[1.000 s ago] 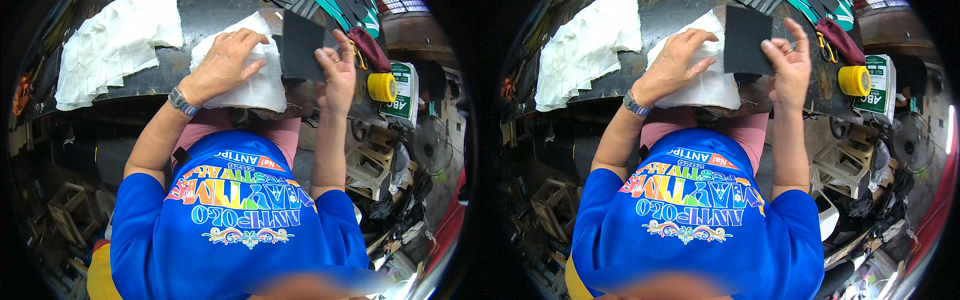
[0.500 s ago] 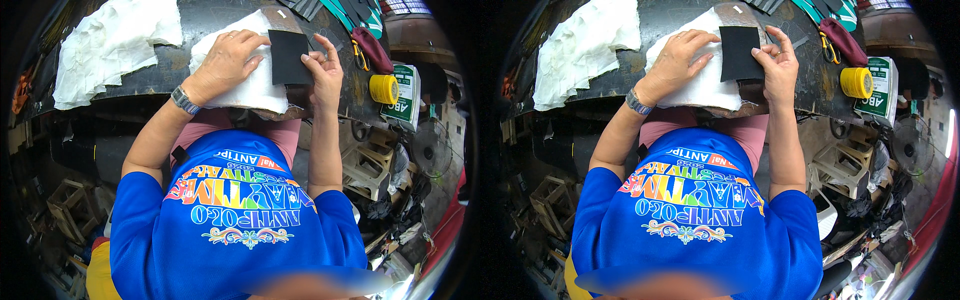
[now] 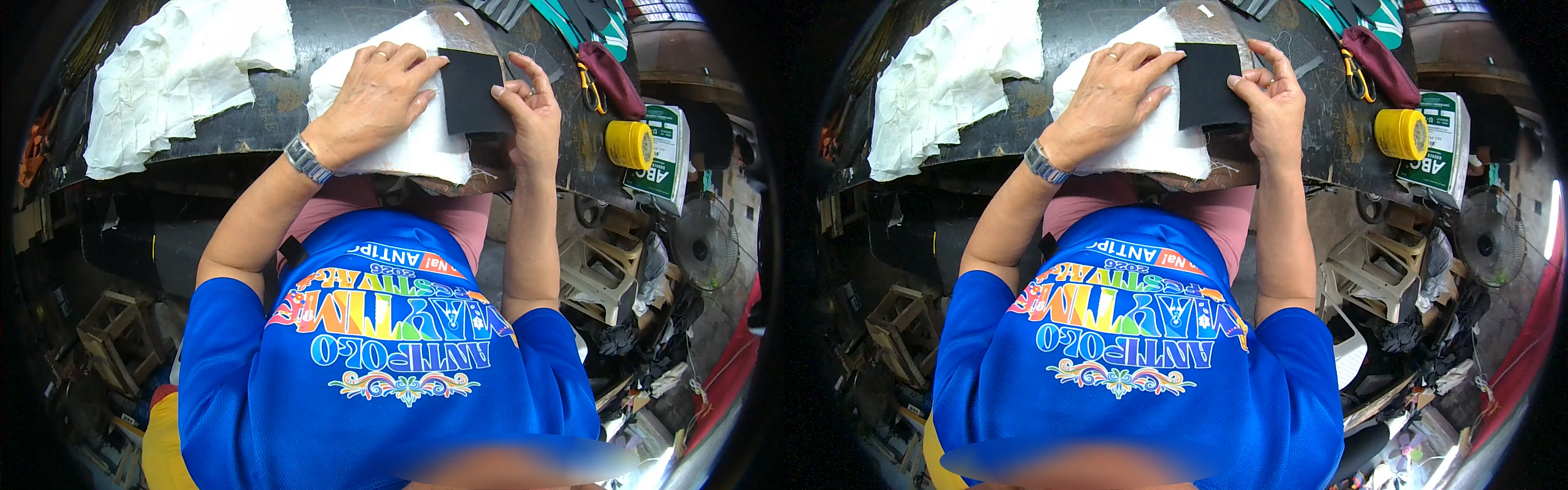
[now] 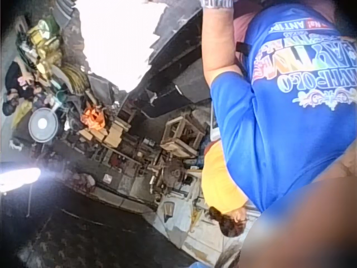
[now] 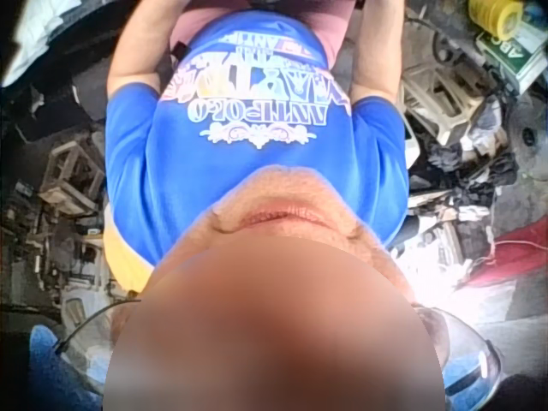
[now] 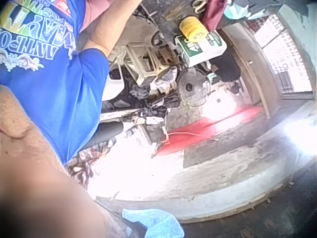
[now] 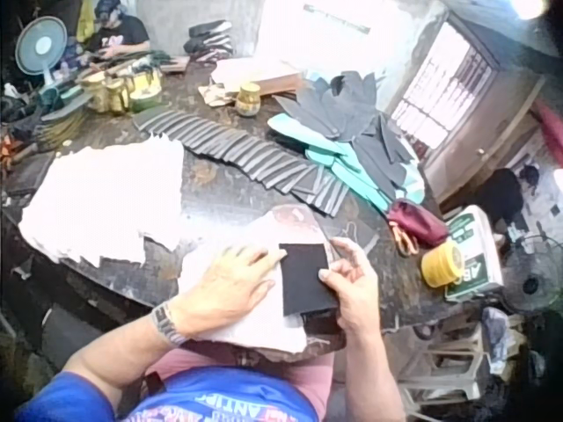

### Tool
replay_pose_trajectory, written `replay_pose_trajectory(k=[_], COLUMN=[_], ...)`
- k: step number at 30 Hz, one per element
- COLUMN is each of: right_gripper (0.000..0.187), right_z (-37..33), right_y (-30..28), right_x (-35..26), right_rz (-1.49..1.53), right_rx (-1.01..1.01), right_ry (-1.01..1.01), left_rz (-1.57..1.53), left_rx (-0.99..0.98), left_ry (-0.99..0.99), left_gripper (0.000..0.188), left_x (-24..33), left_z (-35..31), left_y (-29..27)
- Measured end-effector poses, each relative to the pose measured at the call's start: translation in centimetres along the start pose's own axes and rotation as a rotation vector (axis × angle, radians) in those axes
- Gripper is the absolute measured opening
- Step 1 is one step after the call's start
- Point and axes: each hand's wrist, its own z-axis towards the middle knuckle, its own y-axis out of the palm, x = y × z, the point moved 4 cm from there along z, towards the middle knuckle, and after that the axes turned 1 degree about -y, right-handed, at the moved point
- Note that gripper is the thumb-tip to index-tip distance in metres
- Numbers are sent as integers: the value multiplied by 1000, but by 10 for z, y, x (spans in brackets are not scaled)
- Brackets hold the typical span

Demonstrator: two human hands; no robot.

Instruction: The person repeatedly rubs a small black rectangular piece against a white paper towel on a workbench. They flip the black piece and the paper towel several times and continue rubbing the surfaces together.

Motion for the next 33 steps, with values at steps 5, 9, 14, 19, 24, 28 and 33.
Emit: replay_pose_trajectory(k=[5,9,14,19,24,28,33], right_gripper=[67,80,83,82,82,83,83], right_z=[0,-4,-1,0,-1,0,1], right_y=[0,-4,-7,-10,-10,-9,-10], right_x=[-3,-8,-6,-2,0,0,-1], right_rz=[-34,-105,-83,-124,-122,-174,-215], right_rx=[-21,-118,-179,-180,-182,-212,-209], right_ry=[46,84,81,82,68,33,28], left_rz=[20,30,52,62,80,113,-101], left_rx=[-16,-41,-35,-19,-21,-15,-83], left_ry=[-4,15,30,43,40,93,-22], left_gripper=[52,54,56,56,55,62,58], left_x=[1,1,0,-1,-2,0,5], left_z=[2,1,1,1,1,4,2], left_y=[-1,0,0,1,3,-4,-10])
